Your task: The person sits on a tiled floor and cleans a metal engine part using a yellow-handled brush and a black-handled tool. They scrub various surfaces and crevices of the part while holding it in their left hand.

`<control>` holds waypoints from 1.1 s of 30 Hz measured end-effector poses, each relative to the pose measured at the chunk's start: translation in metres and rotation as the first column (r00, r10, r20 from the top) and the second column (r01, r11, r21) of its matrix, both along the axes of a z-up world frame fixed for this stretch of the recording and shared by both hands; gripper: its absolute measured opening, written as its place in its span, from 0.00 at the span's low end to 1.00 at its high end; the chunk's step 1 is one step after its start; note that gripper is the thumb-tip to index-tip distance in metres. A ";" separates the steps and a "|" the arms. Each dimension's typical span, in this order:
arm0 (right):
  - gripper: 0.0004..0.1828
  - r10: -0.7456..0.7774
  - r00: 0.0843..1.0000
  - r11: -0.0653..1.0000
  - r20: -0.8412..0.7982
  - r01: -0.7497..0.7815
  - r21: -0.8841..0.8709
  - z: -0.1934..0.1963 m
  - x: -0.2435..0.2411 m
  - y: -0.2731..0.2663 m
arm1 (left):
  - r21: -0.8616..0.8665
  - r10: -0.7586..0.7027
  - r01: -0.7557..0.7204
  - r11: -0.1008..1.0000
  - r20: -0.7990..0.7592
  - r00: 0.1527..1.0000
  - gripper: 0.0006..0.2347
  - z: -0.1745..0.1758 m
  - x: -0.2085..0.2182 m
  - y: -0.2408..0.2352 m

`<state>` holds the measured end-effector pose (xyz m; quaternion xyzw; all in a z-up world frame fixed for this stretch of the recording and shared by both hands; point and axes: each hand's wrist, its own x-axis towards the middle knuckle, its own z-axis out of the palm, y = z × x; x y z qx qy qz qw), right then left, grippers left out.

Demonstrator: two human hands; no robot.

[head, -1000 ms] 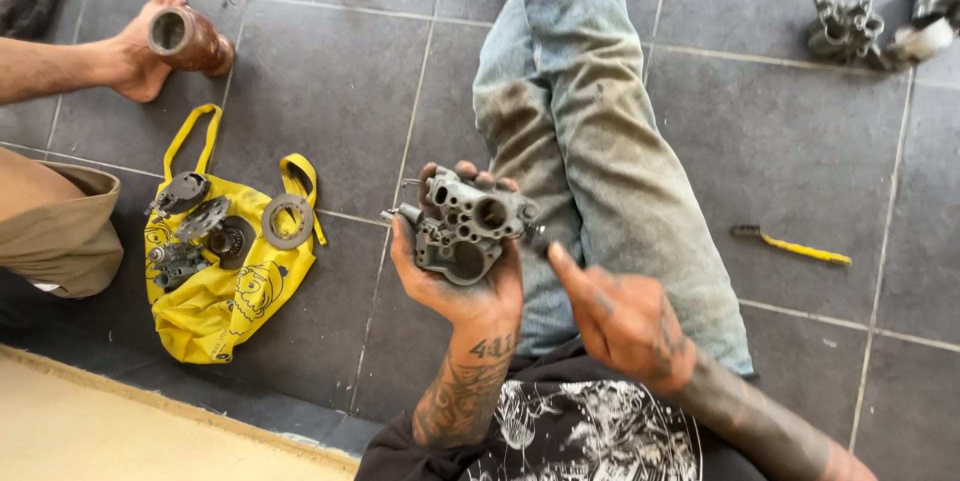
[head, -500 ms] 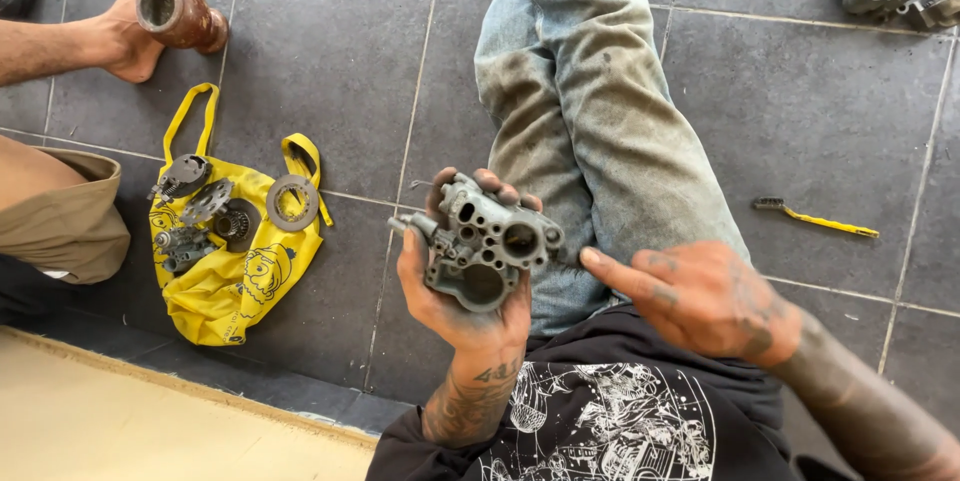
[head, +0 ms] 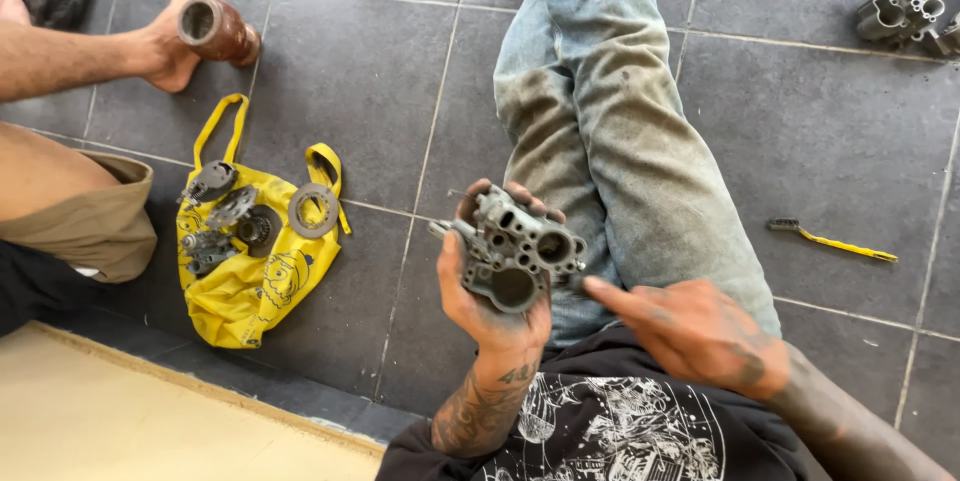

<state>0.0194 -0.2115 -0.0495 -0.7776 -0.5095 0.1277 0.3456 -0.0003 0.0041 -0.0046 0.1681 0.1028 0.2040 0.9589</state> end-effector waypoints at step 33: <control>0.27 -0.373 0.868 0.802 -0.328 0.479 0.355 -0.028 -0.012 0.039 | 0.153 0.360 -0.379 0.912 0.139 0.922 0.23 -0.010 0.005 0.011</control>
